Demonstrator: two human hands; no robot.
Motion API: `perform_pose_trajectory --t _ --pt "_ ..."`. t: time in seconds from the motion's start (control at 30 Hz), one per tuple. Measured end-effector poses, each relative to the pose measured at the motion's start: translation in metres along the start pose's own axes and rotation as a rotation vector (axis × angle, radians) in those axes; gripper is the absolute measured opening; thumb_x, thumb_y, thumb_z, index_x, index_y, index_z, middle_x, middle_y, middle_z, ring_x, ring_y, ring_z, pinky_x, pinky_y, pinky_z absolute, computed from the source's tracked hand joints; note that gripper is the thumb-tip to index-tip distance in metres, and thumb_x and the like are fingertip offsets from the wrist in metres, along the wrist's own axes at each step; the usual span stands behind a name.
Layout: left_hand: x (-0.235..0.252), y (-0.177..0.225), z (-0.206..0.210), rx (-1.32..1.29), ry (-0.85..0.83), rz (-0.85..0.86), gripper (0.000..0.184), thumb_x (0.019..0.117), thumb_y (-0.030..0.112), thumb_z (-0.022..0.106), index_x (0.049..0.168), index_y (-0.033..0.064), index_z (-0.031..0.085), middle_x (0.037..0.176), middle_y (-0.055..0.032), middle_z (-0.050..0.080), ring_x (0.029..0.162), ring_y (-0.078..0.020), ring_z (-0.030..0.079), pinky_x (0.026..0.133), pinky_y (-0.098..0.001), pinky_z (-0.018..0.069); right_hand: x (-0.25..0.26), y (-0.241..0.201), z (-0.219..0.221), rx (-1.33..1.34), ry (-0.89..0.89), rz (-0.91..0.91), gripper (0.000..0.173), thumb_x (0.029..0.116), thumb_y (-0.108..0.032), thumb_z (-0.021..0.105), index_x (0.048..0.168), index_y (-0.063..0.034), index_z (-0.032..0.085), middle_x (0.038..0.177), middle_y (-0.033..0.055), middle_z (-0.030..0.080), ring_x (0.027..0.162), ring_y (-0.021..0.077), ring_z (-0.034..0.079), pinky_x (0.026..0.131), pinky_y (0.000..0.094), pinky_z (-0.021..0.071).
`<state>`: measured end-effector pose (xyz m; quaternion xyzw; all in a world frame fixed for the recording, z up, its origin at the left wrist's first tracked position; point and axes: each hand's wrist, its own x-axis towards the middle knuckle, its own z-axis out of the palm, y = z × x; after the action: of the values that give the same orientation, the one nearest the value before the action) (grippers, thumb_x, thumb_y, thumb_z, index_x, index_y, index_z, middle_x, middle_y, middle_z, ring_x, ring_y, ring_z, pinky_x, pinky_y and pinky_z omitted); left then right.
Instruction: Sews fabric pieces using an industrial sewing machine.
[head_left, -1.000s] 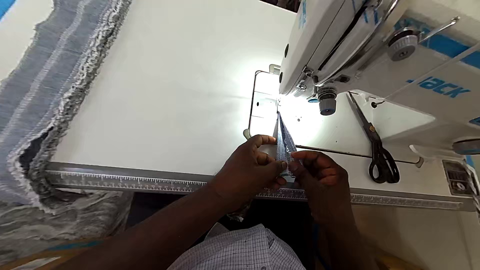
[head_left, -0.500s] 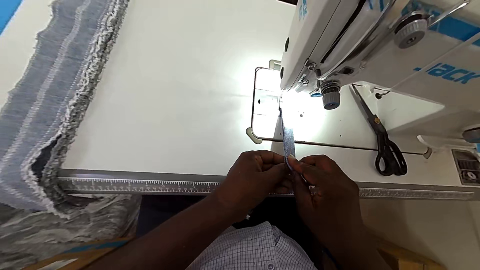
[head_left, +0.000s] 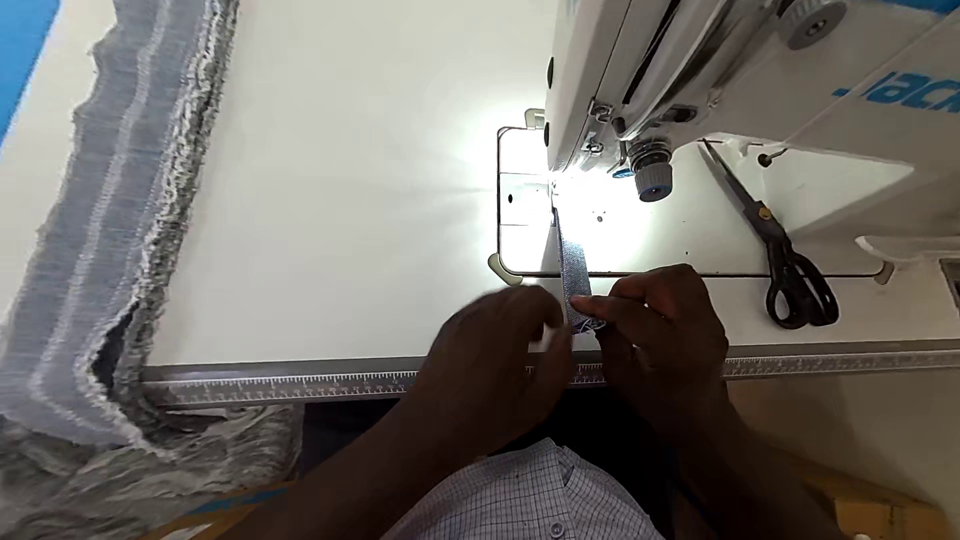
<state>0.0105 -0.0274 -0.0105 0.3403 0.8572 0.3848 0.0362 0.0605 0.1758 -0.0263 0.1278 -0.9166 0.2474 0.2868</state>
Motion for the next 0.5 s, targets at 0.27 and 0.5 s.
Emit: perform_pose_trajectory --t 0.27,0.5 --pt "0.013 -0.008 -0.003 0.228 0.058 0.364 0.016 0.1009 0.017 0.061 0.106 0.0113 0.075 0.103 -0.0043 0.070 0.097 -0.0199 0.064 0.081 -0.0390 0.0497 0.000 0.006 -0.004 0.134 -0.059 0.047 0.014 0.0882 -0.017 0.068 0.093 -0.0126 0.080 0.091 0.0008 0.064 0.092 0.0143 0.058 0.075 0.0283 0.0484" --pt "-0.006 -0.025 0.021 0.316 -0.030 0.321 0.017 0.0995 0.026 0.063 0.111 0.0215 0.075 0.110 0.0033 0.068 0.101 -0.0174 0.060 0.080 -0.0385 0.0450 0.046 0.042 0.041 -0.152 -0.228 0.172 0.033 0.1021 -0.028 0.052 0.124 -0.0185 0.075 0.110 0.0058 0.067 0.101 0.0247 0.061 0.080 0.0369 0.0517"
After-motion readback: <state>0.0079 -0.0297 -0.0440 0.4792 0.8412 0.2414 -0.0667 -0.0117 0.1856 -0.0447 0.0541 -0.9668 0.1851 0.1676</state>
